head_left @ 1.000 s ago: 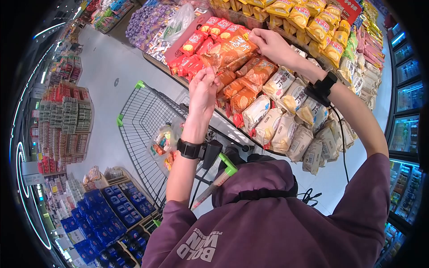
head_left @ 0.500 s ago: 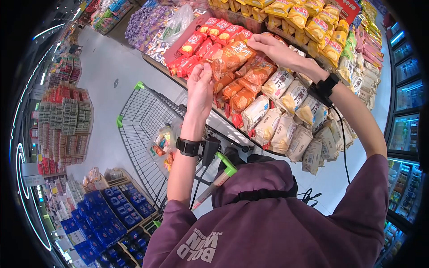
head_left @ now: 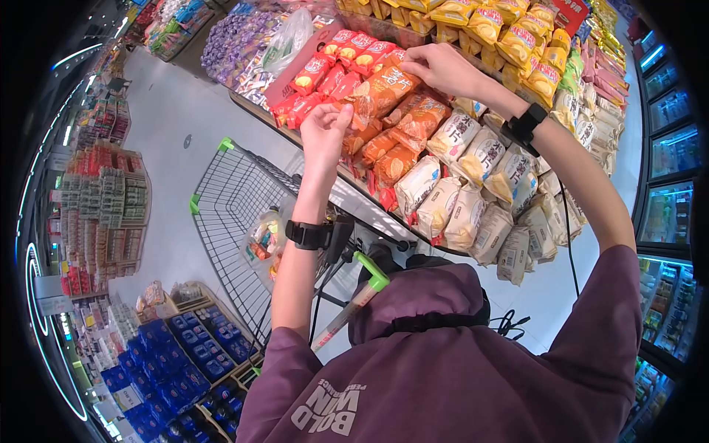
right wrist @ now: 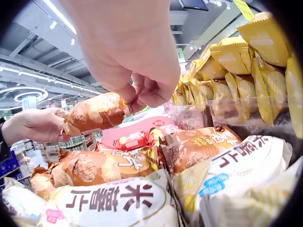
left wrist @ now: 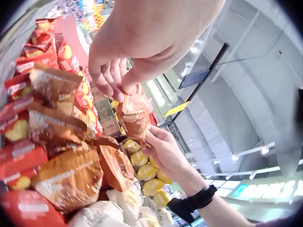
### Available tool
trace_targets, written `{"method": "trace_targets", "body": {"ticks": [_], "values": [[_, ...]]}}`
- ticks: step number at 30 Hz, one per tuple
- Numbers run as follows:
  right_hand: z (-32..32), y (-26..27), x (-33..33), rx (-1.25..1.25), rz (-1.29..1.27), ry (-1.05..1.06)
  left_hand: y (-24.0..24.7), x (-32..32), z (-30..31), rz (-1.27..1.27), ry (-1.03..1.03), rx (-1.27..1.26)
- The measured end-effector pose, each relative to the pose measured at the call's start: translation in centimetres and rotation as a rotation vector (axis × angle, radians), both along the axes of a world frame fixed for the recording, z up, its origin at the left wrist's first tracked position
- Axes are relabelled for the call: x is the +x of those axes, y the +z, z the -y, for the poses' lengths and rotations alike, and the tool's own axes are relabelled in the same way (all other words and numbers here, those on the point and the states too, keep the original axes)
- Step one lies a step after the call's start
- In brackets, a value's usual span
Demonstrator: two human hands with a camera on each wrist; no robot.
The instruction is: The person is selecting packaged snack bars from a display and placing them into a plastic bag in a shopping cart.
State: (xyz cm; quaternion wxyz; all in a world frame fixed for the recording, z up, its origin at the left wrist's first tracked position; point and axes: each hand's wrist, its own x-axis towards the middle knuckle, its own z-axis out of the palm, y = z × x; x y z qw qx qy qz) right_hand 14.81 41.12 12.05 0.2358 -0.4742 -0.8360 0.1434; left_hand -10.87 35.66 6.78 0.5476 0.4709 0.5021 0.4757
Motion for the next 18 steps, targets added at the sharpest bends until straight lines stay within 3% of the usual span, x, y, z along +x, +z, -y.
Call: {"method": "trace_targets", "body": {"ticks": [3,9,12,18], "values": [[-1.0,0.1,0.0,-0.003,0.090,0.003,-0.1,-0.1,-0.8,-0.105,-0.029,0.129],[-2.6,-1.6,-0.6,0.055,0.318,0.010,-1.2,0.3,-2.5,-0.645,-0.188,0.316],[-2.9,-2.3,-1.1,0.023,0.383,-0.030,-0.7,1.2,-2.3,-0.782,-0.239,0.269],[-2.0,-1.1,-1.8,0.005,0.499,0.013,-1.8,2.4,-2.2,-0.921,-0.200,0.567]]}}
